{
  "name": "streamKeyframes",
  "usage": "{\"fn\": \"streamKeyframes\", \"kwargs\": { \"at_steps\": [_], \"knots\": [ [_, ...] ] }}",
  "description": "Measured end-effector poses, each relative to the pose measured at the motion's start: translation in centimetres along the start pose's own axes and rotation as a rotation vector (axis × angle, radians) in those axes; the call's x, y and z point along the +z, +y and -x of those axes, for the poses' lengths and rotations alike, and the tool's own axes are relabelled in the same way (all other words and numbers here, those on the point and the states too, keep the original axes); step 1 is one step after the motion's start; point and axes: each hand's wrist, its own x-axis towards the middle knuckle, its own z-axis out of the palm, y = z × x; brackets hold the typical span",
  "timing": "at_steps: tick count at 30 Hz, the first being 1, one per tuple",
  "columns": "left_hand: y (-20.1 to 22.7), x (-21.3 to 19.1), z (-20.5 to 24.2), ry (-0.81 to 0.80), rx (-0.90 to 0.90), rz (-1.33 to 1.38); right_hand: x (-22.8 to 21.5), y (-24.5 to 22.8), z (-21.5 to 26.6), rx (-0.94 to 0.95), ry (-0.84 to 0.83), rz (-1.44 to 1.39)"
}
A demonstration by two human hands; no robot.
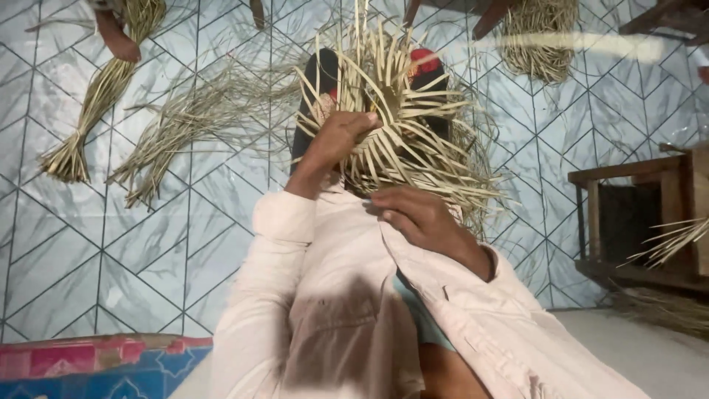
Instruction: Weaving dried straw or grass fibers together to create a basket or mat
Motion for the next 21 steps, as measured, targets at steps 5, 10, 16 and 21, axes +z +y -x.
{"fn": "streamKeyframes", "kwargs": {
  "at_steps": [5,10,16,21],
  "knots": [
    [-1.0,-3.0,-2.0,-0.326,0.065,-0.113,-0.9,-2.1,-1.5,-0.043,0.137,0.087],
    [-0.6,-3.3,-4.1,-0.475,0.095,-0.261,-0.5,0.4,-1.8,0.023,-0.029,0.148],
    [1.5,-2.7,-6.1,-0.277,-0.075,-0.19,-1.3,2.2,-3.0,0.171,0.345,0.499],
    [0.3,-2.6,-7.8,-0.211,0.018,-0.166,-2.3,-3.4,-8.0,0.859,-0.064,0.386]
  ]
}}
